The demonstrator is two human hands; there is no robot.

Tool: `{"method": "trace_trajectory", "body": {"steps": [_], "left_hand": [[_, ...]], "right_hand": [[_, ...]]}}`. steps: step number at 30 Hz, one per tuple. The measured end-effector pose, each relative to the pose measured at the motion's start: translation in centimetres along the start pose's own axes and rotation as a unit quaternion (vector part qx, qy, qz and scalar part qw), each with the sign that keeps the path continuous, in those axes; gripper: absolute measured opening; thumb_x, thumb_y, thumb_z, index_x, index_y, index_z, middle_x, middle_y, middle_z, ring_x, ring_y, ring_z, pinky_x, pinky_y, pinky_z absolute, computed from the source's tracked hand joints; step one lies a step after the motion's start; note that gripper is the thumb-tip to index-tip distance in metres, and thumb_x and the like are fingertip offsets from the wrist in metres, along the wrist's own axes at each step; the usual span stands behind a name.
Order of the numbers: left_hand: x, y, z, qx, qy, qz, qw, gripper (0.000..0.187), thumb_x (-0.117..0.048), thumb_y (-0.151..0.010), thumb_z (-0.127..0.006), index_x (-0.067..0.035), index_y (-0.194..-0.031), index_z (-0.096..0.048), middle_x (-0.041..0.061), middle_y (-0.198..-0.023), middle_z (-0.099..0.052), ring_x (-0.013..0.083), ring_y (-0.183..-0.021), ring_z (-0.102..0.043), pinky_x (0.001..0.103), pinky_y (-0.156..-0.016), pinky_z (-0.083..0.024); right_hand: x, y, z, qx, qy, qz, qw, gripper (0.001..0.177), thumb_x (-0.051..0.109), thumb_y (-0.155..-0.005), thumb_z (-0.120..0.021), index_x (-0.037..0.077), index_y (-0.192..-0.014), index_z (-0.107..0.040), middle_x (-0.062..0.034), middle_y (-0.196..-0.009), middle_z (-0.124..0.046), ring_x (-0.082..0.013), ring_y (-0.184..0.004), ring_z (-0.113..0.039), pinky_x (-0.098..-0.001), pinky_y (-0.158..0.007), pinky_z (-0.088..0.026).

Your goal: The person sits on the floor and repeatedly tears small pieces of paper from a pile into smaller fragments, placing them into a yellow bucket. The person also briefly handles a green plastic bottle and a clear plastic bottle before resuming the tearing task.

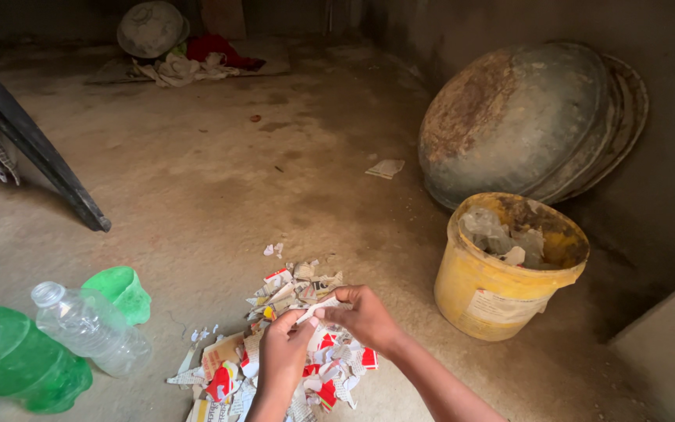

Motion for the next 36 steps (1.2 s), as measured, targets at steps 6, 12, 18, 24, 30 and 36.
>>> {"method": "trace_trajectory", "body": {"steps": [6, 12, 18, 24, 30, 36], "left_hand": [[-2.0, 0.6, 0.4, -0.036, -0.058, 0.011, 0.998, 0.023, -0.021, -0.087, -0.074, -0.005, -0.102, -0.078, 0.003, -0.062, -0.067, 0.0081, -0.055, -0.052, 0.029, -0.053, -0.043], [-3.6, 0.6, 0.4, -0.043, -0.043, -0.002, 0.998, 0.021, -0.02, -0.086, -0.074, -0.004, -0.1, -0.079, 0.004, -0.065, -0.069, 0.0088, -0.056, -0.053, 0.03, -0.053, -0.043], [-4.5, -0.1, 0.1, -0.076, -0.046, -0.016, 0.996, 0.025, -0.02, -0.086, -0.073, -0.003, -0.104, -0.076, 0.006, -0.07, -0.073, 0.0103, -0.06, -0.06, 0.029, -0.058, -0.049], [-5.1, -0.5, -0.6, -0.087, 0.006, -0.048, 0.995, 0.027, -0.02, -0.087, -0.071, -0.003, -0.108, -0.076, 0.006, -0.076, -0.078, 0.0085, -0.066, -0.066, 0.026, -0.065, -0.052], [-6.2, -0.5, -2.5, -0.084, -0.001, -0.014, 0.996, 0.029, -0.022, -0.089, -0.072, -0.002, -0.111, -0.077, 0.011, -0.079, -0.075, 0.0129, -0.066, -0.061, 0.03, -0.063, -0.05], [-9.5, -0.3, -5.3, -0.072, 0.018, -0.148, 0.986, 0.025, -0.02, -0.092, -0.07, -0.001, -0.106, -0.077, 0.004, -0.091, -0.067, 0.0093, -0.076, -0.065, 0.025, -0.07, -0.052]], "right_hand": [[0.4, 0.1, -0.1, -0.016, -0.011, 0.005, 1.0, 0.018, 0.019, -0.087, -0.078, 0.003, -0.094, -0.08, -0.0034, -0.085, -0.079, -0.0076, -0.076, -0.064, -0.0292, -0.074, -0.054], [1.3, 0.1, 0.1, -0.022, -0.022, 0.023, 0.999, 0.017, 0.017, -0.088, -0.076, 0.004, -0.097, -0.08, -0.0034, -0.088, -0.08, -0.0068, -0.078, -0.066, -0.0281, -0.076, -0.055], [2.2, -0.3, 0.7, -0.016, -0.053, 0.045, 0.997, 0.018, 0.017, -0.091, -0.073, 0.002, -0.098, -0.079, -0.0053, -0.089, -0.081, -0.0083, -0.08, -0.071, -0.0281, -0.079, -0.057], [2.6, 0.2, 3.1, -0.059, -0.034, 0.029, 0.997, 0.016, 0.013, -0.088, -0.076, 0.0, -0.097, -0.079, -0.0046, -0.085, -0.079, -0.0072, -0.075, -0.067, -0.0276, -0.071, -0.056], [2.7, 1.1, 6.5, -0.099, -0.021, 0.06, 0.993, 0.015, 0.012, -0.087, -0.077, 0.0, -0.095, -0.079, -0.0015, -0.083, -0.078, -0.0052, -0.074, -0.065, -0.0247, -0.07, -0.054], [2.9, 2.6, 9.7, -0.178, -0.006, 0.061, 0.982, 0.016, 0.015, -0.087, -0.078, 0.001, -0.095, -0.08, -0.0009, -0.084, -0.074, -0.0063, -0.077, -0.063, -0.0255, -0.071, -0.051]]}}
Point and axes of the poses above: each hand's wrist, its own y-axis away from the middle knuckle, its own z-axis out of the back of the hand, x = y × z, the point moved 5 cm from there along -y, towards the middle knuckle
